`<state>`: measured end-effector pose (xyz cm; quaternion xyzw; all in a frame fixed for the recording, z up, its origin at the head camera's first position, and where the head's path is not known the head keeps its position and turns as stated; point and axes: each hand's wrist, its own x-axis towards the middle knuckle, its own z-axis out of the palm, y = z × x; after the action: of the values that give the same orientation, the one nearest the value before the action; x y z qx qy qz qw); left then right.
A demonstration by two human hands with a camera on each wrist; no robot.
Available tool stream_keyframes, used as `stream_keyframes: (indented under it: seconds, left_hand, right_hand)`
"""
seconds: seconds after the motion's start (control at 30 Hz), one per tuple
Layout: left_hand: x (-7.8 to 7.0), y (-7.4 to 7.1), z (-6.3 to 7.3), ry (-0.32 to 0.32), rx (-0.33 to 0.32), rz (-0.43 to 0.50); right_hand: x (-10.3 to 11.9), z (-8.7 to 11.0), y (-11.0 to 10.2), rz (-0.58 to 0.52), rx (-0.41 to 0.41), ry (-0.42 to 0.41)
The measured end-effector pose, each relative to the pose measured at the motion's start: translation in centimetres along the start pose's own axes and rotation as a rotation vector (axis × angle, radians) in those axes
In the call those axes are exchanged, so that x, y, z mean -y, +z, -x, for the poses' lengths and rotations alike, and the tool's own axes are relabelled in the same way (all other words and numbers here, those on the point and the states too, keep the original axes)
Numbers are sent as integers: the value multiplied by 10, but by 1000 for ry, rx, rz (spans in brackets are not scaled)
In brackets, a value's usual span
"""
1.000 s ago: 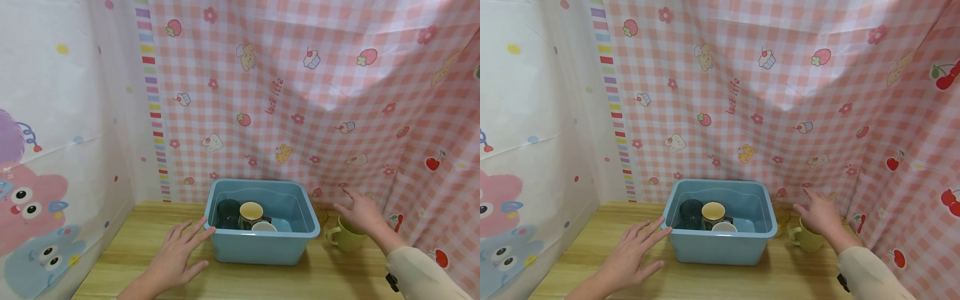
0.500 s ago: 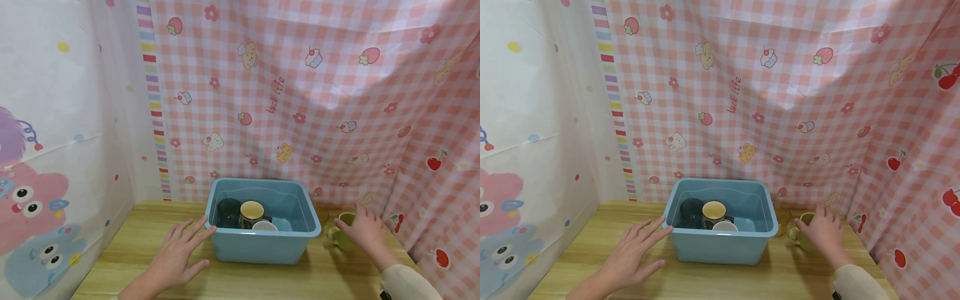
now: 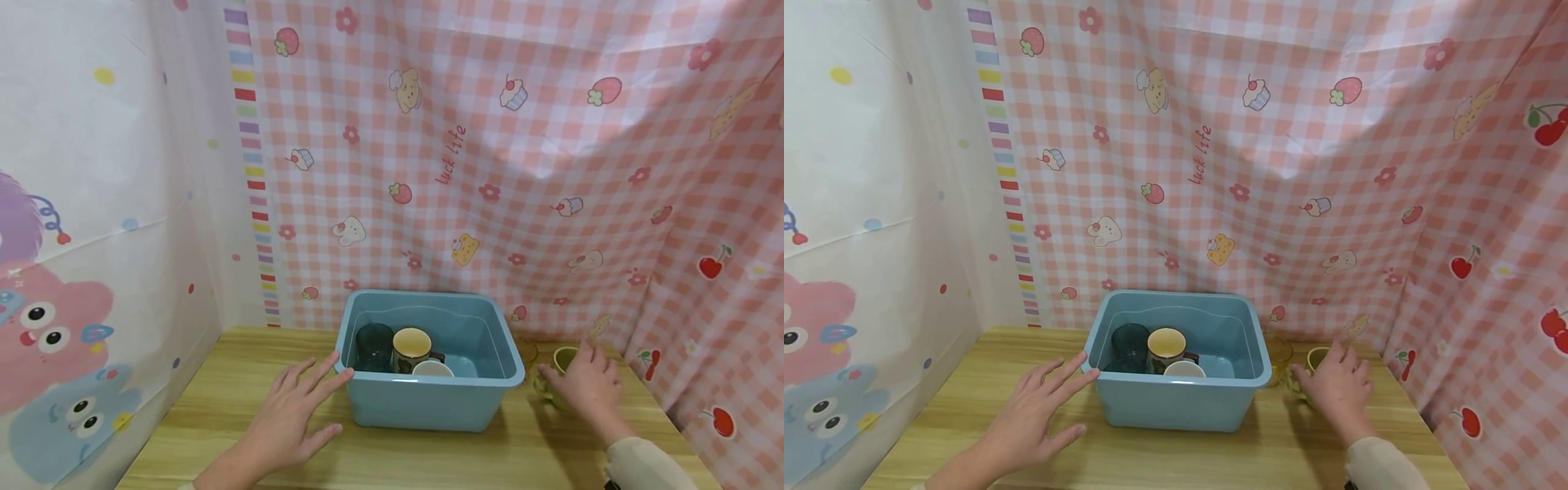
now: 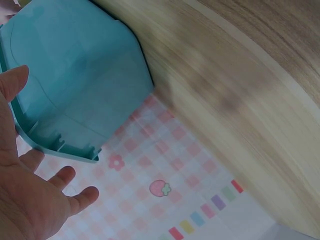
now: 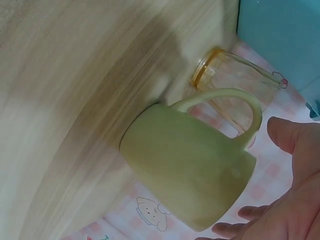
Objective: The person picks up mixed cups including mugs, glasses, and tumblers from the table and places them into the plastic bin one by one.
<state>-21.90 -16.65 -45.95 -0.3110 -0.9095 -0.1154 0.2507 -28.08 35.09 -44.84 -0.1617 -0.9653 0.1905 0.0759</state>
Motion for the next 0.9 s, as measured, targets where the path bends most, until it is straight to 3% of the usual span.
stream_keyframes:
  seconds: [0.23,0.9]
  left_hand:
    - [1,1,0,0,1,-6]
    - [1,1,0,10,-13,-5]
  right_hand:
    - [1,-3,8,1,-37,24]
    - [9,-6,7,14,-10,62]
